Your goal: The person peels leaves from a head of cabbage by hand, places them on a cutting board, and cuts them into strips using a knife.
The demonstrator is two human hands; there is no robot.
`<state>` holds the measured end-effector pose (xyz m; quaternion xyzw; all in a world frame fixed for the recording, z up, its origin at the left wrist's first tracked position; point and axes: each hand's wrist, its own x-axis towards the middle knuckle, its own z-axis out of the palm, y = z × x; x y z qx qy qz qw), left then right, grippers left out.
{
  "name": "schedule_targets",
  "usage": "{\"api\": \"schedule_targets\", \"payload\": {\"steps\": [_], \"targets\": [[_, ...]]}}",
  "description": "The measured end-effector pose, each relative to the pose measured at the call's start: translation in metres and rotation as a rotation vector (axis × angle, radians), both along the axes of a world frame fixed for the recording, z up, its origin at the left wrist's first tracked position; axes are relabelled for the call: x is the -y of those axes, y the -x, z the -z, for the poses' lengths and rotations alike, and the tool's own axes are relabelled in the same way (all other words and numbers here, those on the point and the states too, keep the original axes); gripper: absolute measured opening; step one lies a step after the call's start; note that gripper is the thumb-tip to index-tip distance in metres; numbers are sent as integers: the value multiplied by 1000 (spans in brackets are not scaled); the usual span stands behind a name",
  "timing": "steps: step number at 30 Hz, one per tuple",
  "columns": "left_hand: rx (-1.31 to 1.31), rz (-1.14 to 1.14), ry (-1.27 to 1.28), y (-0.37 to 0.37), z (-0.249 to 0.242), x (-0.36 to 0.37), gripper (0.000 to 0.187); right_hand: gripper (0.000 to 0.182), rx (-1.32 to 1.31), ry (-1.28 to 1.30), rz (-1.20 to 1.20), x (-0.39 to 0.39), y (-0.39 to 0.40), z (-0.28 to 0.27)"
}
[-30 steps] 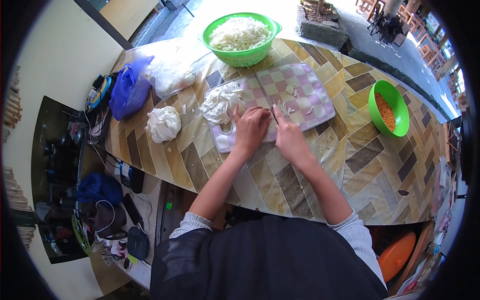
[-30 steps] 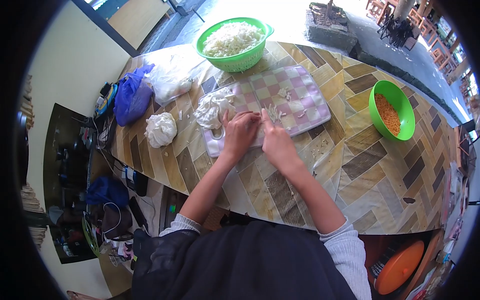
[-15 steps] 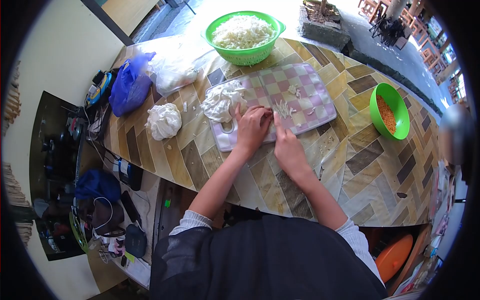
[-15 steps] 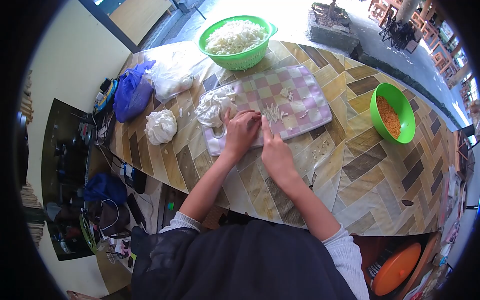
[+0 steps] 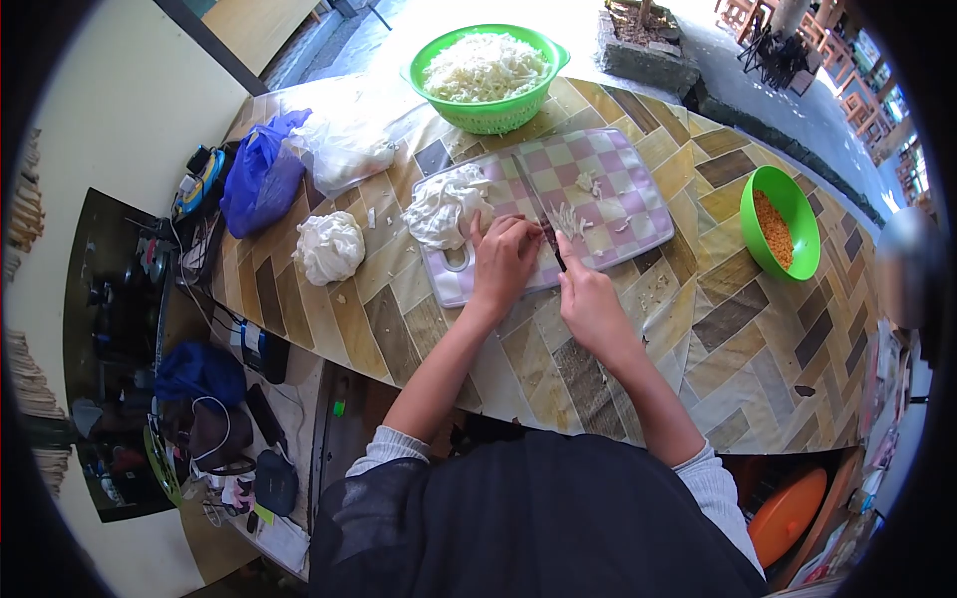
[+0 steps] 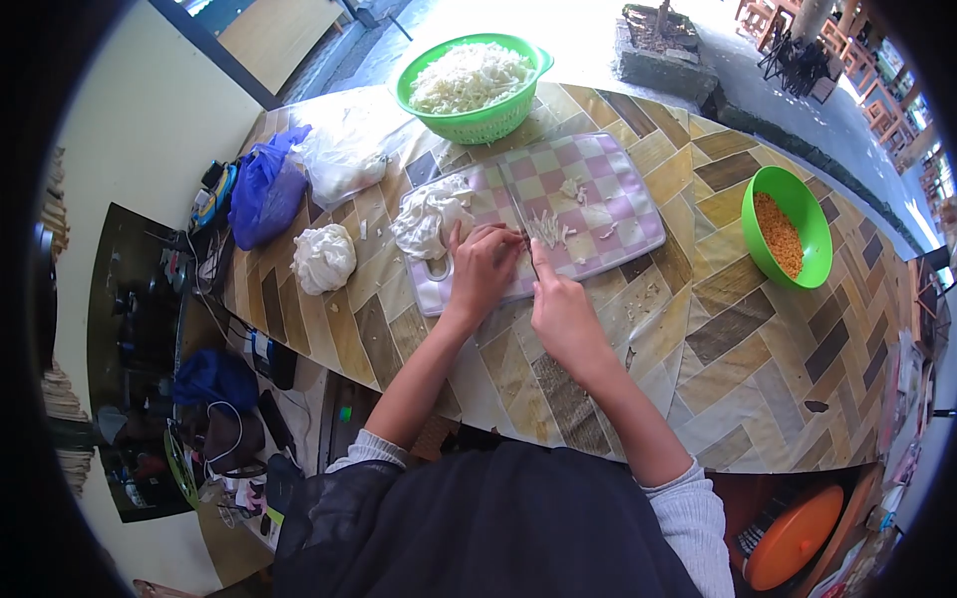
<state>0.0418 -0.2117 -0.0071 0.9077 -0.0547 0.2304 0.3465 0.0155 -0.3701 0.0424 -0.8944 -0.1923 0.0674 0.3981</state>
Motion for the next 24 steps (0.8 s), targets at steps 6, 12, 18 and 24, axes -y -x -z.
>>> {"api": "schedule_targets", "payload": {"steps": [6, 12, 18, 24], "targets": [[-24, 8, -43, 0, 2, -2, 12, 57, 56, 186, 21, -11, -1, 19], [-119, 134, -222, 17, -4, -12, 28, 56, -5, 12, -13, -4, -33, 11], [-207, 255, -313, 21, -10, -24, 43, 56, -66, -15, -12, 2, -15, -8], [-247, 312, -280, 25, -15, -27, 48, 56, 10, 14, 4, -2, 8, 5]]}}
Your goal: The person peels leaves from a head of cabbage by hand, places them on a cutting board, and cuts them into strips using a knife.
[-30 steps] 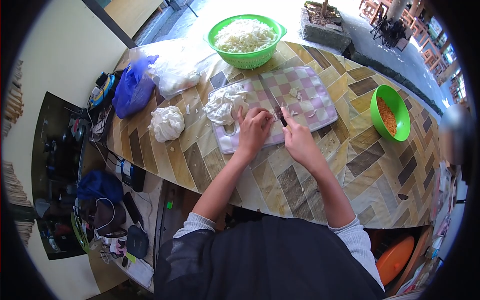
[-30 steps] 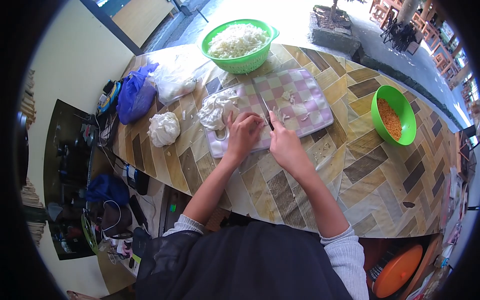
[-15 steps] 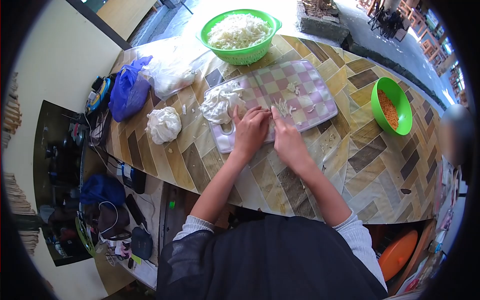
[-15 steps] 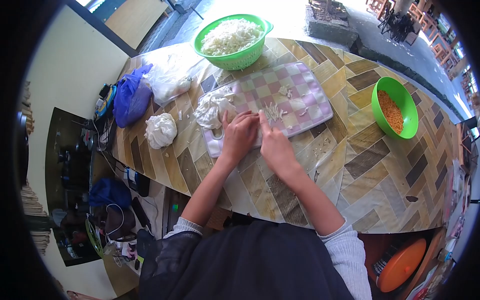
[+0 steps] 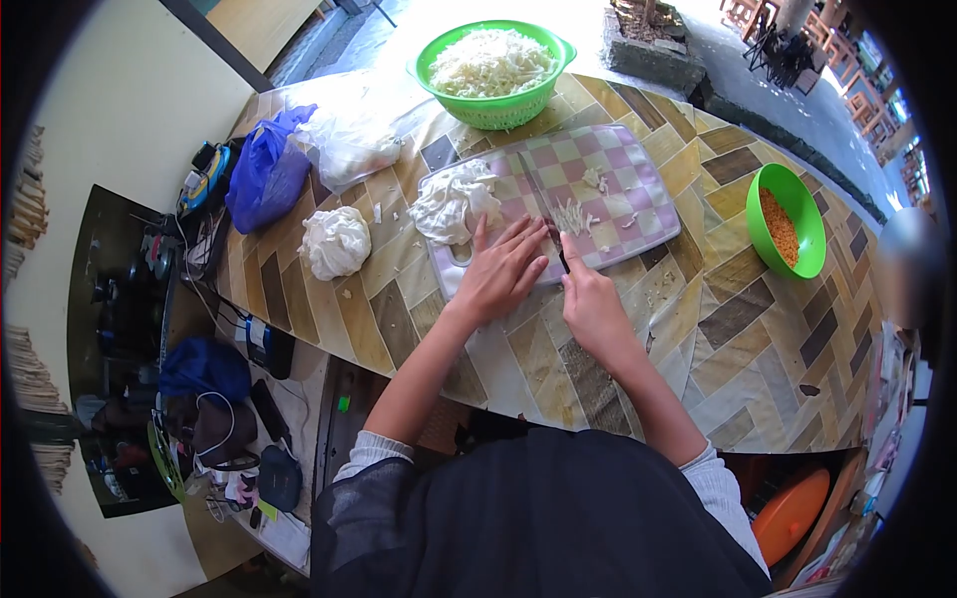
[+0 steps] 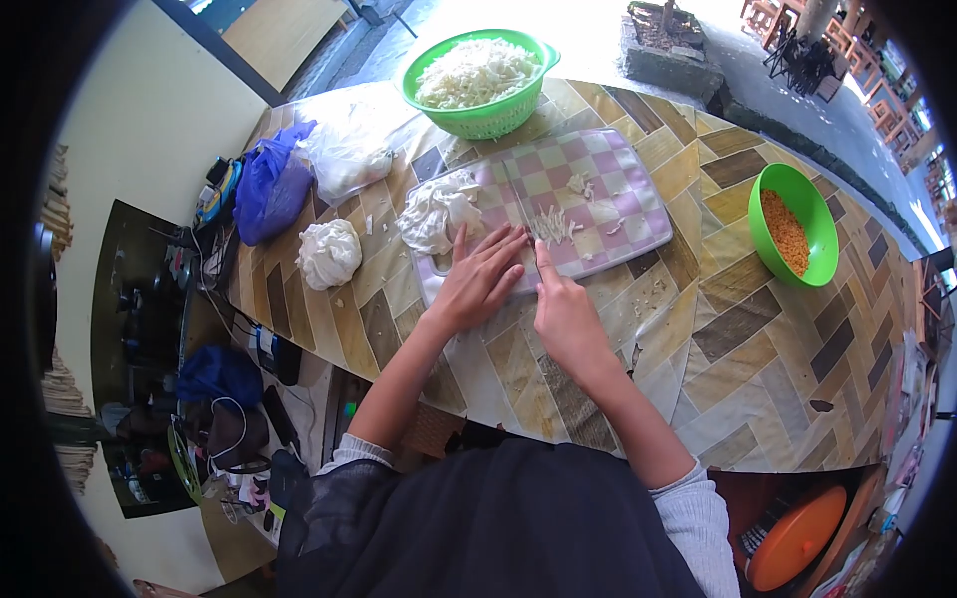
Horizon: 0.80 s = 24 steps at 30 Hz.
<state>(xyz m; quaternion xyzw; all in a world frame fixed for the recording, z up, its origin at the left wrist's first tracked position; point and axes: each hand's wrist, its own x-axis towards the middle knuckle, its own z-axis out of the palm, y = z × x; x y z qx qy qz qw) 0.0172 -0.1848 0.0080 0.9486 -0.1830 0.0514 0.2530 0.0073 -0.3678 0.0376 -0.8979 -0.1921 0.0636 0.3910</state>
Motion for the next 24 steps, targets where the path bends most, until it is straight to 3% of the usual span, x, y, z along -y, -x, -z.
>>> {"api": "schedule_targets", "payload": {"steps": [4, 10, 13, 19, 24], "targets": [[14, 7, -14, 0, 1, -1, 48, 57, 26, 217, 28, -12, 2, 10], [19, 6, -136, 2, -3, 1, 50, 55, -19, -13, -14, -1, -35, 2], [62, -12, -67, 4, 0, 1, 52, 53, -45, -84, -33, 11, -34, -10], [93, 15, -69, 6, 4, -2, 51, 54, -146, 5, 6, 4, -12, -18], [96, 13, -74, 6, 4, -2, 49, 57, 35, 61, 12, -6, 2, 9]]}}
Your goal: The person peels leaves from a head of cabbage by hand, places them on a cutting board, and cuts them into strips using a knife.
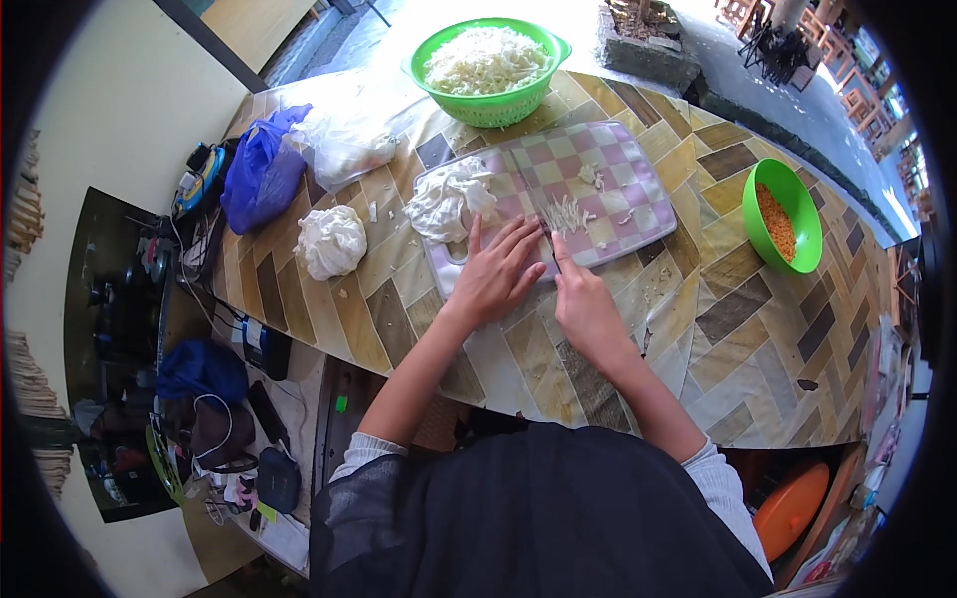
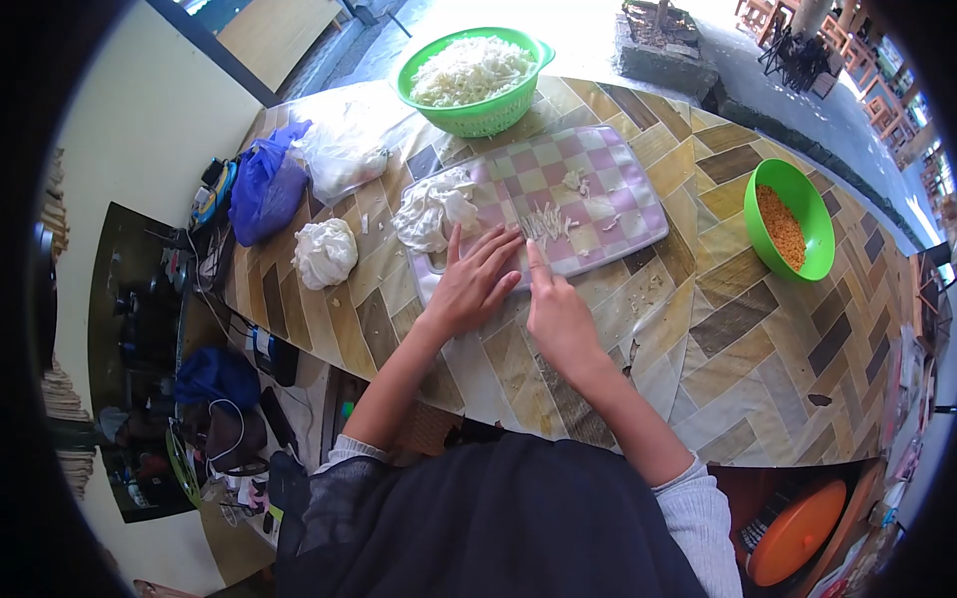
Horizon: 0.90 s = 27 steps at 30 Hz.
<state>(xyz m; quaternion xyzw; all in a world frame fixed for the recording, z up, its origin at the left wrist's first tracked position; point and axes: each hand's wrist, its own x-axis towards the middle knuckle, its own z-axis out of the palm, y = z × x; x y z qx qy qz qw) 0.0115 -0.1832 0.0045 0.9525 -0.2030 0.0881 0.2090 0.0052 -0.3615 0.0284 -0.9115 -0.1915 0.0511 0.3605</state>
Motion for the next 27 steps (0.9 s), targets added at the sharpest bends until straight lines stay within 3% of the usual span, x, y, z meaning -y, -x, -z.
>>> {"api": "schedule_targets", "payload": {"steps": [4, 7, 13, 16, 19, 22, 27], "targets": [[13, -10, 21, 2, -1, 1, 48, 58, -24, 222, 14, -15, -7, 0], [-15, -24, -18, 2, -3, 1, 46, 57, -20, 16, -15, -9, -29, 1], [-31, -25, 63, 3, -3, 0, 45, 51, -57, -137, -37, 8, -28, -22], [-24, -23, 93, 2, -4, -1, 44, 57, -141, -53, -20, 4, -13, -27], [-39, -26, 132, 3, -5, -1, 43, 64, 59, -7, -35, 2, 2, 5], [-31, -28, 134, 3, -5, -1, 42, 71, 35, 198, -49, -4, 7, 4], [-17, -62, 123, 2, -2, -1, 43, 73, 83, 260, -75, -14, -14, 15]]}}
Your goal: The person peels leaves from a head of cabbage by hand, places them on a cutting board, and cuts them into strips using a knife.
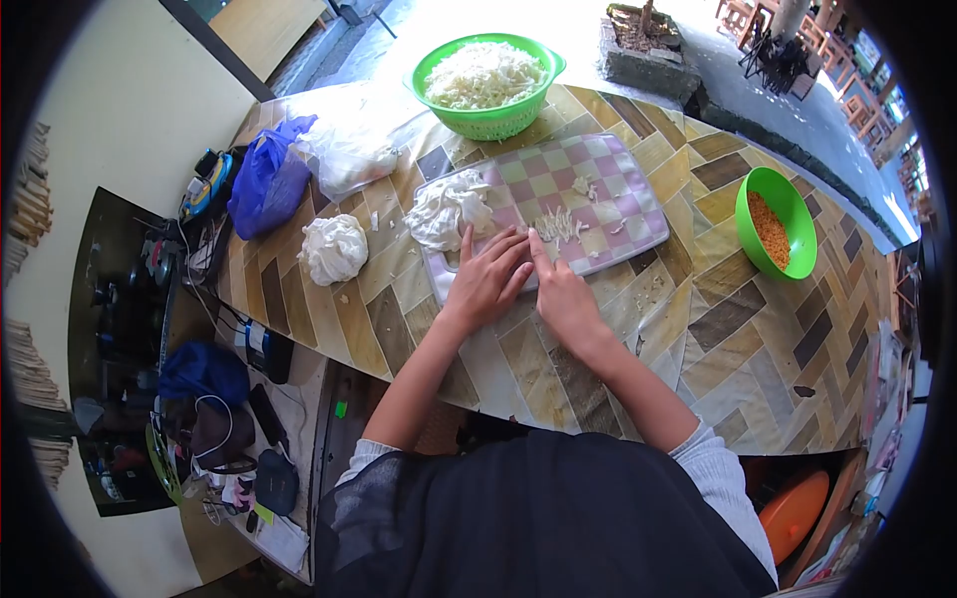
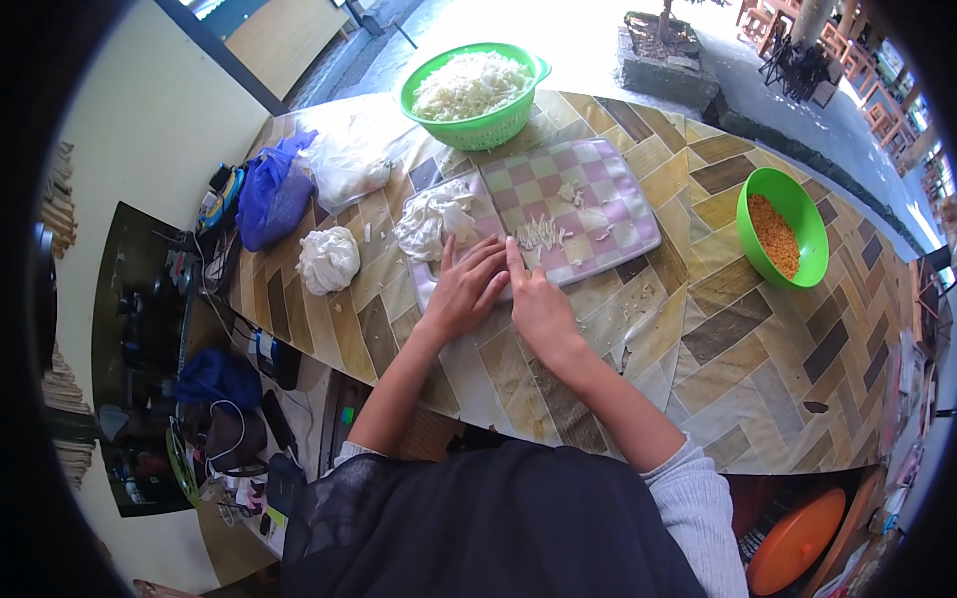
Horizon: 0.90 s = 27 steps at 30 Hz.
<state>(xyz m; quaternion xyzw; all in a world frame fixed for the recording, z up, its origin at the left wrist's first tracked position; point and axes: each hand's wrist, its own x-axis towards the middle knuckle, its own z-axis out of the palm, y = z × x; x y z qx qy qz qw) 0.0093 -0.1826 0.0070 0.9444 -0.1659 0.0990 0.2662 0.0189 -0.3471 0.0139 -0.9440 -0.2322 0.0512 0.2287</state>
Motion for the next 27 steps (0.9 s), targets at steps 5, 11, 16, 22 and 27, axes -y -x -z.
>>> {"api": "schedule_targets", "payload": {"steps": [5, 11, 16, 22, 27], "targets": [[-16, -62, -62, 2, -6, 13, 44, 71, -41, 49, -79, 39, 10, -18], [52, -120, 16, -6, 8, 49, 48, 62, -26, -185, -76, 88, -17, -15], [-35, -54, 250, -49, 8, 64, 39, 54, -62, -433, -85, 114, -55, -18], [128, -219, 601, -83, -3, 62, 21, 54, -67, -483, -101, 137, -69, -33], [83, -352, 512, -70, -21, 51, 15, 56, -191, -412, -171, 144, -63, -34]]}}
